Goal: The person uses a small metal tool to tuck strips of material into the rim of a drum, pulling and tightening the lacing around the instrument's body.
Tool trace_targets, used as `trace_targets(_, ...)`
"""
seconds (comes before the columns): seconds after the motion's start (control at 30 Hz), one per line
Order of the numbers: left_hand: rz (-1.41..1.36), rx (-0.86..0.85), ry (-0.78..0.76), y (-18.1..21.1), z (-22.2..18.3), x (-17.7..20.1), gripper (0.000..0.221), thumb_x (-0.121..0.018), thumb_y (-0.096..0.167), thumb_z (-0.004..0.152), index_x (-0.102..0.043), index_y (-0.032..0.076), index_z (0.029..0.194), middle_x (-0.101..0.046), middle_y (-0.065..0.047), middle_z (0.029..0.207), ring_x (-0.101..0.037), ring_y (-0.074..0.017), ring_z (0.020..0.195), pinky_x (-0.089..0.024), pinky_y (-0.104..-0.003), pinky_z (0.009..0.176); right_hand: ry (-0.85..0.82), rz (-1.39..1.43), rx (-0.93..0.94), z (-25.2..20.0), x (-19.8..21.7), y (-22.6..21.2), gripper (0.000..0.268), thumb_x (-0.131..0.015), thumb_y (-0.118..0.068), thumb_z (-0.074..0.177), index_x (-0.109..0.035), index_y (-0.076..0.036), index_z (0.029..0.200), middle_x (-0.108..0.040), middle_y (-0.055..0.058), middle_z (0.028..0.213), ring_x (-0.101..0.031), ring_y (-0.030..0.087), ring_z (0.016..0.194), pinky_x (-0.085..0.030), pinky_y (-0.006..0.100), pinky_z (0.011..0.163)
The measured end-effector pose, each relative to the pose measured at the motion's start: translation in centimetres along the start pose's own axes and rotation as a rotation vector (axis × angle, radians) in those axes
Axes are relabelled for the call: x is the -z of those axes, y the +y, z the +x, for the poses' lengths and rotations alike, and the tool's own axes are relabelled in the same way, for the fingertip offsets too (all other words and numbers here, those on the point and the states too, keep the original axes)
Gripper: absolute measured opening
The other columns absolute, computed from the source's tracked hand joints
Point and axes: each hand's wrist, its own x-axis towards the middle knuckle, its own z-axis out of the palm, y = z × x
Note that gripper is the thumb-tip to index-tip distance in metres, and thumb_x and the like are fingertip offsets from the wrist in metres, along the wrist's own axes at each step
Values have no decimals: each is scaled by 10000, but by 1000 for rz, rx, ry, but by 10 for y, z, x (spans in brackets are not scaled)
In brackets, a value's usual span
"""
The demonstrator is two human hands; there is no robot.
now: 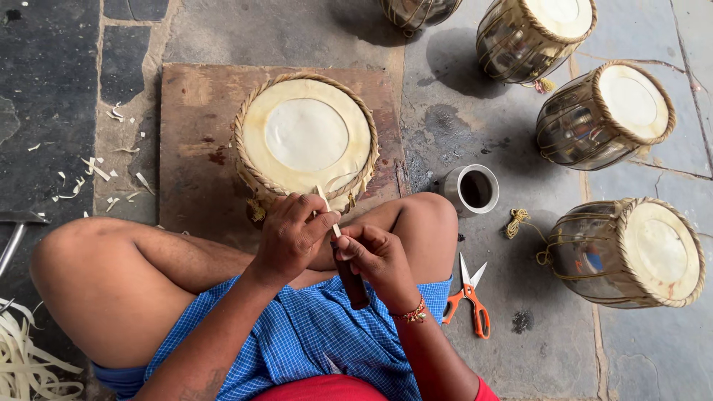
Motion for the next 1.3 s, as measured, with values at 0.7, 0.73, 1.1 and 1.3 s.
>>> trace_targets(0.7,-716,771,-144,39,-26,-17,208,-769,200,894,-699,23,811,-671,-37,808,-646,-101,667,-532,-281,590,-70,-87,75,-18,19,0,485,-576,-83,1005,-552,7,1480,-600,-15,894,-496,61,743,-434,209,657)
trace_targets(0.73,-708,762,-124,38,-26,-18,199,-774,191,890,-701,21,819,-675,-47,809,-654,-112,686,-537,-294,610,-100,-79,103,-14,20,5,486,-561,-75,1000,-547,13,1478,-608,-10,905,-498,64,742,-436,212,661)
trace_targets(1.1,-564,571,-26,27,-29,-35,223,-775,269,916,-693,64,881,-711,-69,870,-708,-215,814,-548,-355,744,95,11,168,49,66,26,514,-506,-65,994,-531,22,1500,-611,71,841,-511,123,680,-423,260,606)
trace_targets(1.3,-504,552,-64,23,-28,-40,246,-760,269,933,-670,48,872,-680,-61,826,-691,-209,783,-543,-368,714,-73,-229,191,48,100,75,539,-536,-89,993,-506,37,1516,-640,111,839,-537,157,646,-456,291,585)
